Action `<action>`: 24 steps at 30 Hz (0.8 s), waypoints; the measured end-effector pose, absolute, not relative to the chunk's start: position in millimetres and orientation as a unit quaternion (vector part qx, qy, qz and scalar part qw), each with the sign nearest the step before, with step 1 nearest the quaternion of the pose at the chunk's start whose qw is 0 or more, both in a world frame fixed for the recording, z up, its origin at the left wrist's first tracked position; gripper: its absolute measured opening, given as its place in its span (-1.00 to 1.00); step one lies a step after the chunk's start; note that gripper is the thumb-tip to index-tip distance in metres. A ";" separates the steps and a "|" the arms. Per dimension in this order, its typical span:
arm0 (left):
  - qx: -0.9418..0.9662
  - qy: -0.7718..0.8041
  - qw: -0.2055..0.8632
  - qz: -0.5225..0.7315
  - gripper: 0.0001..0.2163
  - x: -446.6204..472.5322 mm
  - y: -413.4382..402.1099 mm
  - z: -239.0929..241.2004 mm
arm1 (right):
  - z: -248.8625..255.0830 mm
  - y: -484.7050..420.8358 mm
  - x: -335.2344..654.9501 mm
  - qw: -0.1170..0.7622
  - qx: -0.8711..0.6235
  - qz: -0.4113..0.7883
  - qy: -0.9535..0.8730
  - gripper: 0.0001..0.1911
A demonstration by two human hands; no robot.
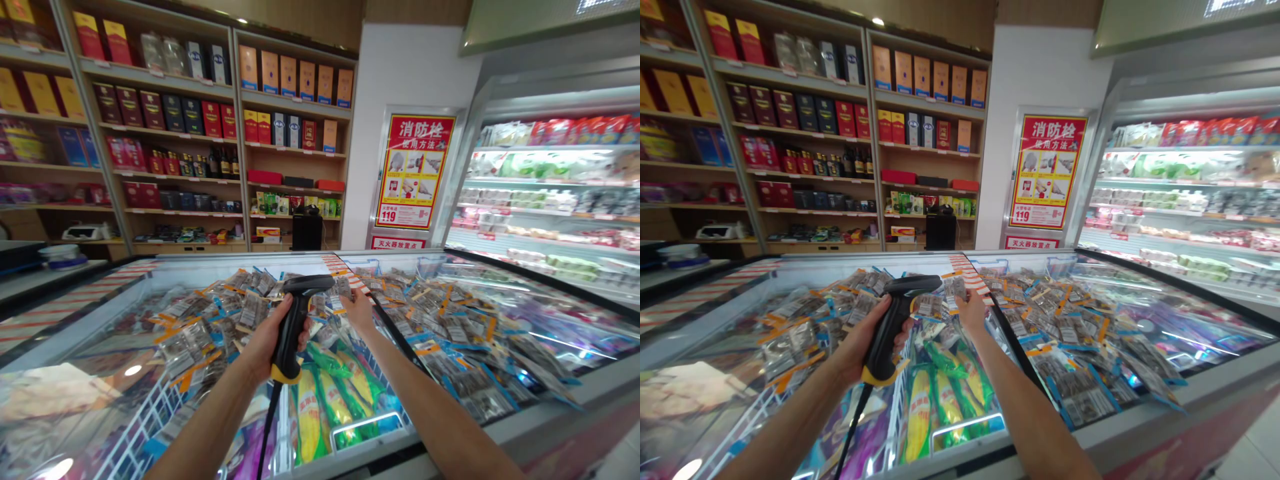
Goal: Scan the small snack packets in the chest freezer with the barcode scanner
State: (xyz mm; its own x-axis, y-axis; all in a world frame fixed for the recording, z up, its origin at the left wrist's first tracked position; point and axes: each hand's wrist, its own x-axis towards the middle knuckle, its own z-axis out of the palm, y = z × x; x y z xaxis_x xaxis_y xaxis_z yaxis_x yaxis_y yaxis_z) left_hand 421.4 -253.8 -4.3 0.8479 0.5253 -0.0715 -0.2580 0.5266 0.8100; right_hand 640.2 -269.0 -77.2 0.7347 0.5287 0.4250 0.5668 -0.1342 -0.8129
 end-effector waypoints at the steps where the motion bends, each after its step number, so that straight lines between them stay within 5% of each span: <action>1: 0.429 0.154 0.861 0.225 -0.68 421.2 -254.1 -4.3 | -77.1 -269.0 639.9 0.551 -0.752 -0.014 -0.362 -0.72; 24: 0.421 0.133 0.873 0.208 -0.70 416.8 -259.1 2.6 | -79.3 -270.2 638.4 0.573 -0.744 -0.037 -0.340 -0.78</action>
